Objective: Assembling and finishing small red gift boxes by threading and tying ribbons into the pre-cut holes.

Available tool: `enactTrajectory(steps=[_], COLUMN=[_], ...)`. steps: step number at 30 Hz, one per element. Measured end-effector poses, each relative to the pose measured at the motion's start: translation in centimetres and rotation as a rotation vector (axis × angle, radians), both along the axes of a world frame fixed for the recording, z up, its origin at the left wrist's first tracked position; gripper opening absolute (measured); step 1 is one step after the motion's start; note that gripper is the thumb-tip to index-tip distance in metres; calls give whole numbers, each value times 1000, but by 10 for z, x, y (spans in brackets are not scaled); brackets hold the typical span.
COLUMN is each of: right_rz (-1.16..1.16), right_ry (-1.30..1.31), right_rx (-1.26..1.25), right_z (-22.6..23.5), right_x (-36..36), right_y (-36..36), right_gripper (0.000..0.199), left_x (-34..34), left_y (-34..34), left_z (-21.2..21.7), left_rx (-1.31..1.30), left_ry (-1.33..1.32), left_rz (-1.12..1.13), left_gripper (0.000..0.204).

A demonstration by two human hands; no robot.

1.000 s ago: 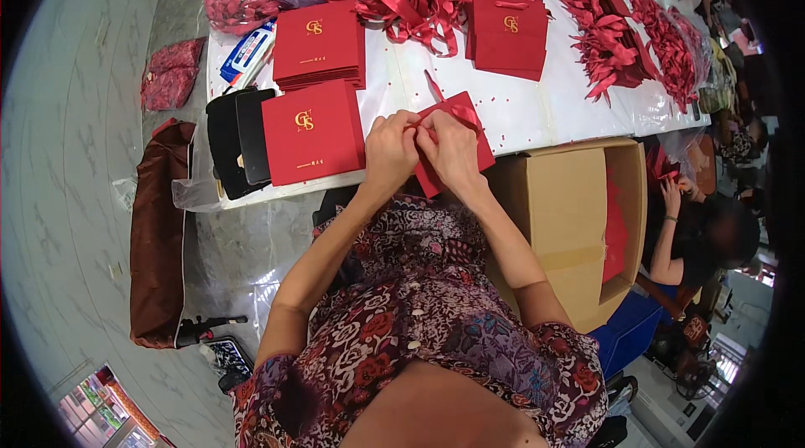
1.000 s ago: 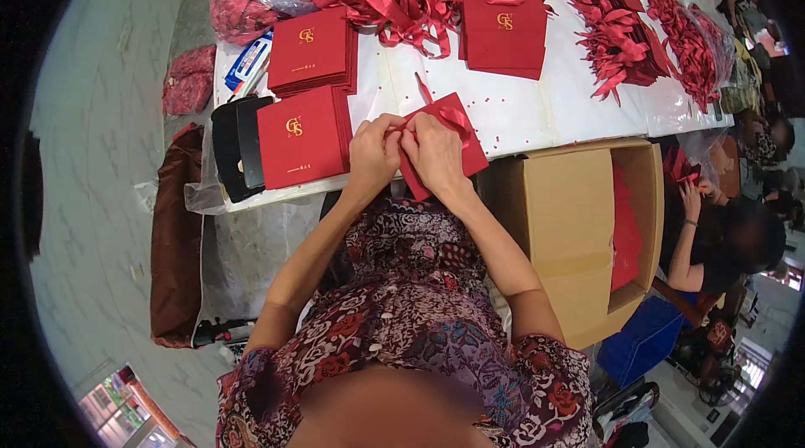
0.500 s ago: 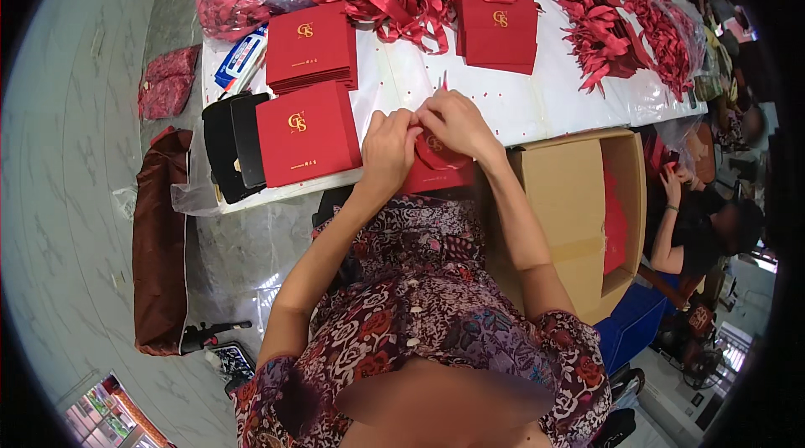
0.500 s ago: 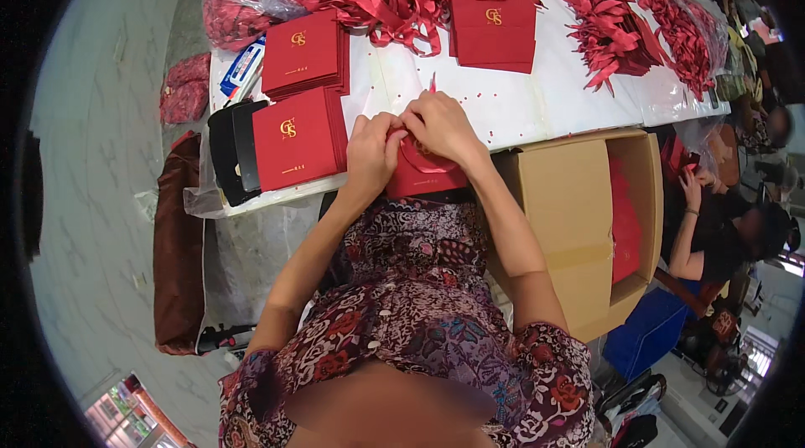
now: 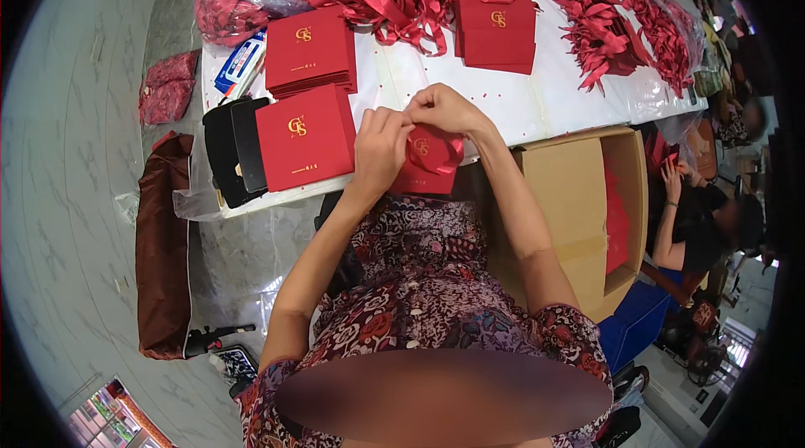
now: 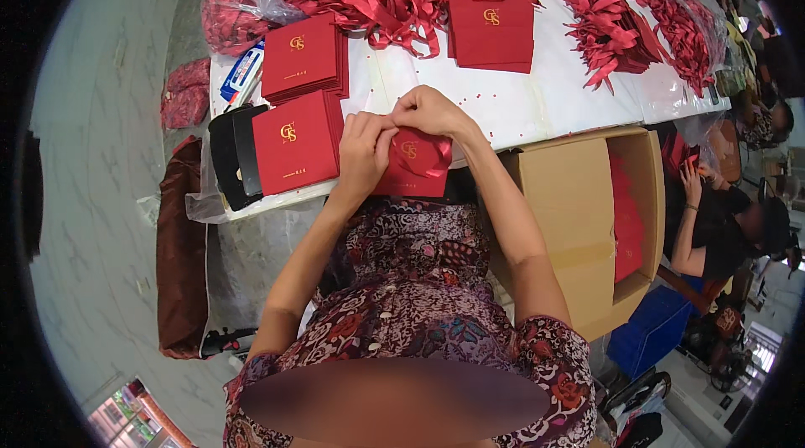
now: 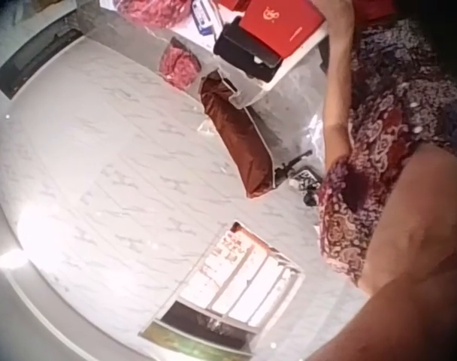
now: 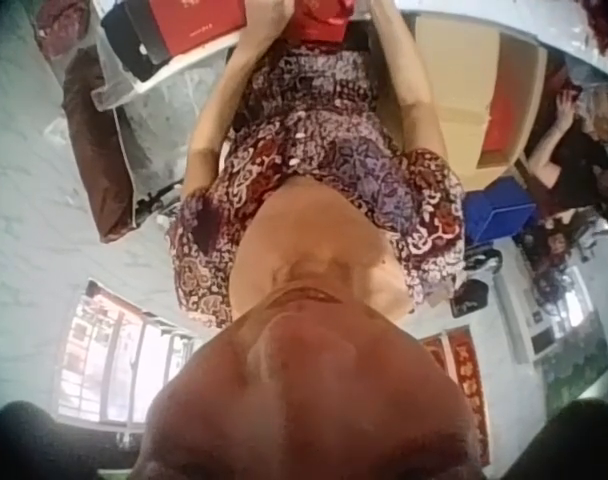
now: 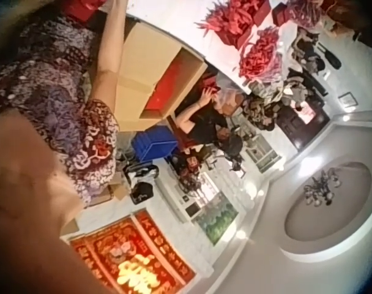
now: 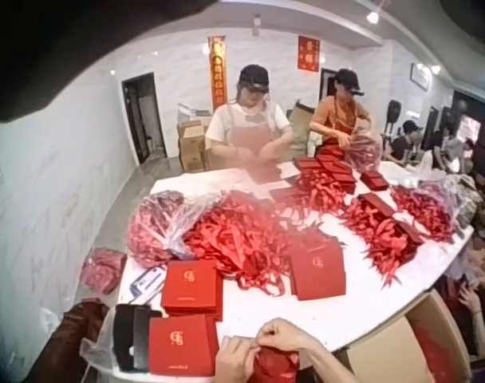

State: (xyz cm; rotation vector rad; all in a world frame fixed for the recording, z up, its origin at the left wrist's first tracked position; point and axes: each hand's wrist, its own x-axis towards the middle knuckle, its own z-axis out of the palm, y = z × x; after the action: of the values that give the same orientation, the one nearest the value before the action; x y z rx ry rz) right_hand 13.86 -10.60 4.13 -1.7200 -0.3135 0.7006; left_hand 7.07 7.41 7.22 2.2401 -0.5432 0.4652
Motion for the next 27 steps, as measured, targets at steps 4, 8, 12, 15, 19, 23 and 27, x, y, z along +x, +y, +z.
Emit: enactTrajectory(steps=[4, 8, 12, 15, 19, 23, 27], right_rz=[-375, -455, -552, -476, -504, -483, -512], right_ry=[-167, -182, -268, -292, -326, -392, -403], right_rx=[-175, -237, -457, -702, -716, -674, -490], right_z=[-2, 15, 17, 18, 11, 3, -1], right_x=[9, 8, 0, -9, -12, -11, -16], right_y=[12, 10, -14, -13, -9, -12, -12], right_gripper=[27, 31, 33, 32, 21, 17, 19], left_x=[0, 1, 2, 9, 22, 32, 33], left_y=[-8, -6, -6, -9, -14, -14, -14], left_z=[2, -8, -18, -19, -19, -27, -30], left_rx=[-20, 148, 187, 283, 355, 272, 47], left_ry=[30, 95, 218, 209, 185, 349, 520], left_rz=[37, 129, 161, 199, 244, 251, 249], left_gripper=[11, 15, 18, 20, 22, 24, 21])
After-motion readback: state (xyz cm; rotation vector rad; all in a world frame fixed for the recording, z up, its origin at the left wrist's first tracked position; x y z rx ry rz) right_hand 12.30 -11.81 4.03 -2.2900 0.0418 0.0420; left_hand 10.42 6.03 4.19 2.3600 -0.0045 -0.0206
